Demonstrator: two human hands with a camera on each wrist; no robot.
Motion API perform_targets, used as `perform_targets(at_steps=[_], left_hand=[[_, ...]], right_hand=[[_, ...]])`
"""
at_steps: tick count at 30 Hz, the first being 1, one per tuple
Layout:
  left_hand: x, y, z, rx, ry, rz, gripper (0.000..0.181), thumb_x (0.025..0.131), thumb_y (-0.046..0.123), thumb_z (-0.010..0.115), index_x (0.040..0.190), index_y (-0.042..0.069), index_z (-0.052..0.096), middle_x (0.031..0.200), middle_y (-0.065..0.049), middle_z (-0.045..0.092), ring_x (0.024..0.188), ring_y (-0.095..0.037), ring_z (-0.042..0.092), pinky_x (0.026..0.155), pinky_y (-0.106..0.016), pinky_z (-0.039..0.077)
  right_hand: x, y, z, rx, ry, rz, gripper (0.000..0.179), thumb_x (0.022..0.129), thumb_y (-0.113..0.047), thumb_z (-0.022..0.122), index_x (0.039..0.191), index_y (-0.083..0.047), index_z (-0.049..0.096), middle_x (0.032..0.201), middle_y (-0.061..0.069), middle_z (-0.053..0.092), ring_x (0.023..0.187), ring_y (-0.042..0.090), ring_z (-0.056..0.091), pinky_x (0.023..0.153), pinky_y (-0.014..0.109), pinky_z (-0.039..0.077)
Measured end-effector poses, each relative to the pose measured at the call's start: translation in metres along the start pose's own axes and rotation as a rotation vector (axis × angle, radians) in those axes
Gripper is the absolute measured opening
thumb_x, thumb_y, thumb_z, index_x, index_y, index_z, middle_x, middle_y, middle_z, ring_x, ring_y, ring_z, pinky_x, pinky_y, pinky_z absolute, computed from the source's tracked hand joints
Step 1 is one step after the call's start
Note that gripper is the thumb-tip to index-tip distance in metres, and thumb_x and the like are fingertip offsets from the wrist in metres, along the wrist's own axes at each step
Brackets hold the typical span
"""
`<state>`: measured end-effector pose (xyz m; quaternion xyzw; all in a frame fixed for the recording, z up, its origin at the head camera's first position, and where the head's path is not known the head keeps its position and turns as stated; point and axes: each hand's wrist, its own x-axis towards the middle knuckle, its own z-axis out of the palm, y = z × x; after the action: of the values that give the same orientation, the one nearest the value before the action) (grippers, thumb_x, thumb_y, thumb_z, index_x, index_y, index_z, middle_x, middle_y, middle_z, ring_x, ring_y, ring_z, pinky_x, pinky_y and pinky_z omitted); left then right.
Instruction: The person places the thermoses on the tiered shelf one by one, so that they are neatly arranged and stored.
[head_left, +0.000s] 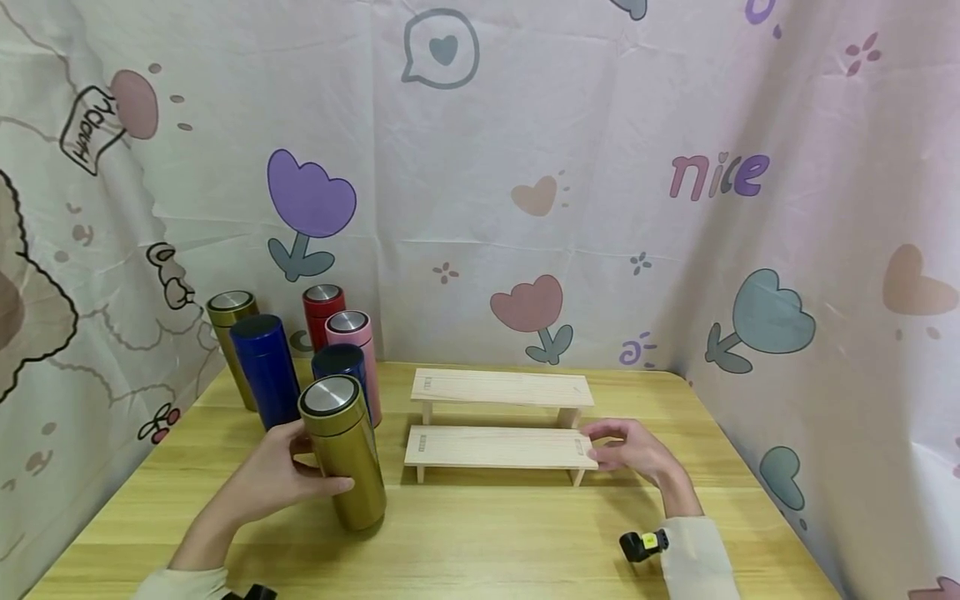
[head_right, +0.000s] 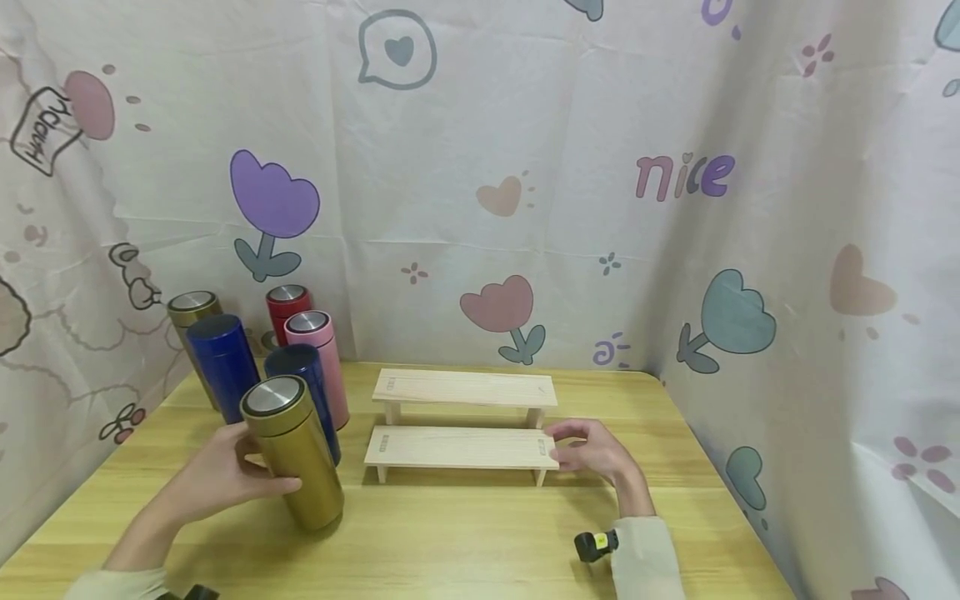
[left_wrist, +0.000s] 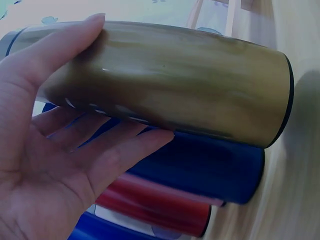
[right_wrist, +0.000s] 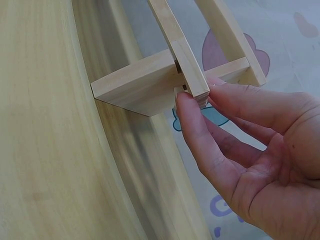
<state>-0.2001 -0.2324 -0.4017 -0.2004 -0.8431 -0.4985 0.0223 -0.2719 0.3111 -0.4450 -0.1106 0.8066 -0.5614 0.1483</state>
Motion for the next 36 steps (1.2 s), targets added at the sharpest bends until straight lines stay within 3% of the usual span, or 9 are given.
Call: perform_targets(at_steps=[14, 22, 29, 36], left_hand=[[0.014, 0.012, 0.013, 0.049, 0.003, 0.095, 0.061, 0.076, 0.023, 0.093, 0.127, 0.007, 0.064, 0.12, -0.016, 0.073, 0.096, -0.004, 0.071, 0.072, -0.027, 0.063], [0.021, 0.018, 0.016, 0.084, 0.016, 0.074, 0.065, 0.073, 0.027, 0.095, 0.126, 0.006, 0.064, 0.119, -0.015, 0.073, 0.097, -0.016, 0.074, 0.074, -0.023, 0.062], [0.03, 0.022, 0.02, 0.091, 0.032, 0.125, 0.066, 0.072, 0.026, 0.096, 0.127, 0.009, 0.064, 0.12, -0.012, 0.074, 0.098, -0.015, 0.075, 0.077, -0.024, 0.063], [0.037, 0.029, 0.024, 0.062, 0.028, 0.088, 0.069, 0.071, 0.028, 0.096, 0.13, 0.011, 0.063, 0.123, -0.013, 0.073, 0.103, -0.027, 0.074, 0.078, -0.03, 0.065]], right_hand=[[-0.001, -0.001, 0.002, -0.006, 0.01, 0.016, 0.05, 0.094, -0.005, 0.073, 0.137, 0.011, 0.055, 0.136, 0.035, 0.056, 0.099, 0.022, 0.073, 0.087, 0.043, 0.064], [0.001, -0.001, 0.002, -0.017, 0.008, 0.007, 0.05, 0.094, -0.005, 0.073, 0.137, 0.011, 0.055, 0.136, 0.035, 0.056, 0.099, 0.022, 0.073, 0.086, 0.041, 0.065], [0.002, -0.001, 0.001, -0.02, -0.001, 0.004, 0.051, 0.094, -0.006, 0.073, 0.138, 0.011, 0.055, 0.136, 0.035, 0.056, 0.1, 0.021, 0.072, 0.085, 0.039, 0.065], [0.0, 0.0, 0.001, -0.02, 0.001, 0.003, 0.052, 0.094, -0.008, 0.074, 0.138, 0.01, 0.055, 0.136, 0.034, 0.056, 0.1, 0.021, 0.072, 0.087, 0.042, 0.064]])
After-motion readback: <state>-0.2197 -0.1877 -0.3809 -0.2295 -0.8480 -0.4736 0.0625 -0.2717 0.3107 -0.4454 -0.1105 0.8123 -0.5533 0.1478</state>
